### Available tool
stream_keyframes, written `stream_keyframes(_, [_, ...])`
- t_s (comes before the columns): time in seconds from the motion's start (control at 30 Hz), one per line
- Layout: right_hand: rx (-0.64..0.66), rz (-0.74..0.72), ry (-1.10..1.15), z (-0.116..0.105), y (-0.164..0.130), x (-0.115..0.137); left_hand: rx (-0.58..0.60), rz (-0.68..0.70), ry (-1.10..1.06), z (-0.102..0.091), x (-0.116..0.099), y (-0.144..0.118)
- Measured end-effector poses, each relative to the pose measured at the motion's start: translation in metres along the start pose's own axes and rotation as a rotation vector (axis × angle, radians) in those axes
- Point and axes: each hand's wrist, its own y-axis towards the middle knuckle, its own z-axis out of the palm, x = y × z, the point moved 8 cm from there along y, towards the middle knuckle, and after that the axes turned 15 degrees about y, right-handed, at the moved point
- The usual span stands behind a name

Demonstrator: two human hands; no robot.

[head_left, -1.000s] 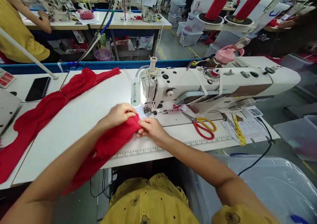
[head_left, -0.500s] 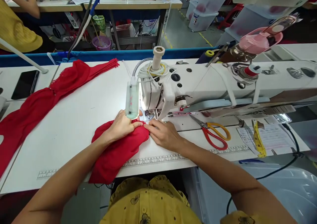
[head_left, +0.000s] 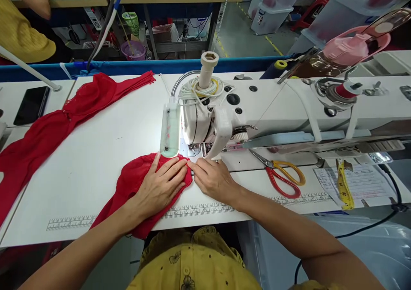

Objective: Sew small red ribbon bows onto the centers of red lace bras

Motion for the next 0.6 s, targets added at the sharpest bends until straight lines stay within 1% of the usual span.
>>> stream_keyframes(0.1, [-0.003, 0.013, 0.017, -0.001, 0.0, -0.001, -0.01, 0.003, 0.01, -0.003, 0.001, 0.002])
stream_keyframes(0.27, [0.036, 0.031, 0.051, 0.002, -0.002, -0.007, -0.04, 0.006, 0.013, -0.005, 0.003, 0.005])
stream_keyframes(0.47, [0.062, 0.112, 0.057, 0.013, -0.008, -0.024, -0.061, 0.041, -0.003, -0.003, 0.012, 0.02])
stream_keyframes(0.6, [0.085, 0.16, 0.031, 0.016, -0.007, -0.029, -0.085, 0.048, -0.028, -0.003, 0.018, 0.028])
